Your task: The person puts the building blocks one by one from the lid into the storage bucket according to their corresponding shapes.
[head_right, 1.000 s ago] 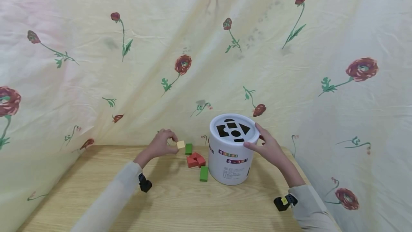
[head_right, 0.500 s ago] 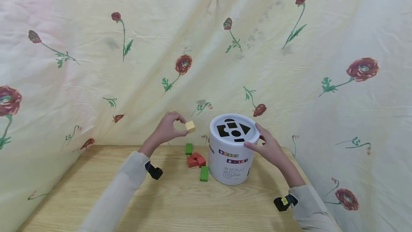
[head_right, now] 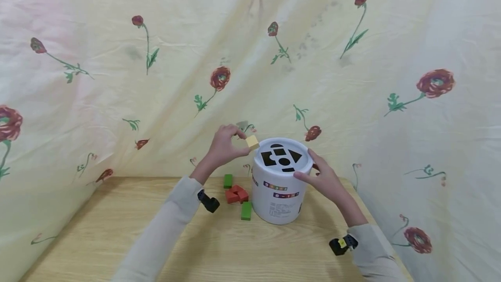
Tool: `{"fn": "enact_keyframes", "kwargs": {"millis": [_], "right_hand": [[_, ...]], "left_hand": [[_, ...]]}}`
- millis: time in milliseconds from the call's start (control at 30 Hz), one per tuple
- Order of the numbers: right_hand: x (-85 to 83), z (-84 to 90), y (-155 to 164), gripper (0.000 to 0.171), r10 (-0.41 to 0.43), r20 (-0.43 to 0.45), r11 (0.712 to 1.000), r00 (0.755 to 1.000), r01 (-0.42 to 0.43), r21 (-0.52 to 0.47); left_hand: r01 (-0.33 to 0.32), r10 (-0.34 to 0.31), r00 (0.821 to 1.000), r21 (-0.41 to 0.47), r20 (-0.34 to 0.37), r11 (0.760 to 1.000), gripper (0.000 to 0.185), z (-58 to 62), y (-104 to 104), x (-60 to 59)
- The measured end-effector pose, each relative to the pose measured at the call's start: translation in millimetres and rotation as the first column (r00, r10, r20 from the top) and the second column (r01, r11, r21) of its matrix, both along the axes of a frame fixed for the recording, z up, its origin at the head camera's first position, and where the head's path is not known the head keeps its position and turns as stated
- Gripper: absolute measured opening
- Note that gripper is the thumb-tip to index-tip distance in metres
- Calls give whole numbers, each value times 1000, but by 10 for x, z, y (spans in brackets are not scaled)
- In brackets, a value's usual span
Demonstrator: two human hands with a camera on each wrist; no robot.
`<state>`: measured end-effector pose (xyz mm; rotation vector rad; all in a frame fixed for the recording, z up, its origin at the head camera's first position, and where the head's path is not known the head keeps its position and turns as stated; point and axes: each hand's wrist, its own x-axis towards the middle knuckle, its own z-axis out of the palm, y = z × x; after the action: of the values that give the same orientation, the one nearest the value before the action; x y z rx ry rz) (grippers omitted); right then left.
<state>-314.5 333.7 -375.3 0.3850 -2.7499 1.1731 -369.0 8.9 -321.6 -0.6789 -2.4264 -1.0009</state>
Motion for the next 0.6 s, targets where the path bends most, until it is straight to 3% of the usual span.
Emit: {"fn": "enact_keyframes", "kwargs": {"millis": [267, 600], "right_hand": [[0, -11, 1, 98, -2, 2, 1000, 1000, 2, -15], [3, -29, 12, 97, 0, 2, 999, 1000, 0, -35]], "left_hand": [[-68, 68, 998, -20, -20, 997, 34, 23, 396, 11], [-89, 89, 996, 35, -16, 995, 32, -121, 723, -36]]}}
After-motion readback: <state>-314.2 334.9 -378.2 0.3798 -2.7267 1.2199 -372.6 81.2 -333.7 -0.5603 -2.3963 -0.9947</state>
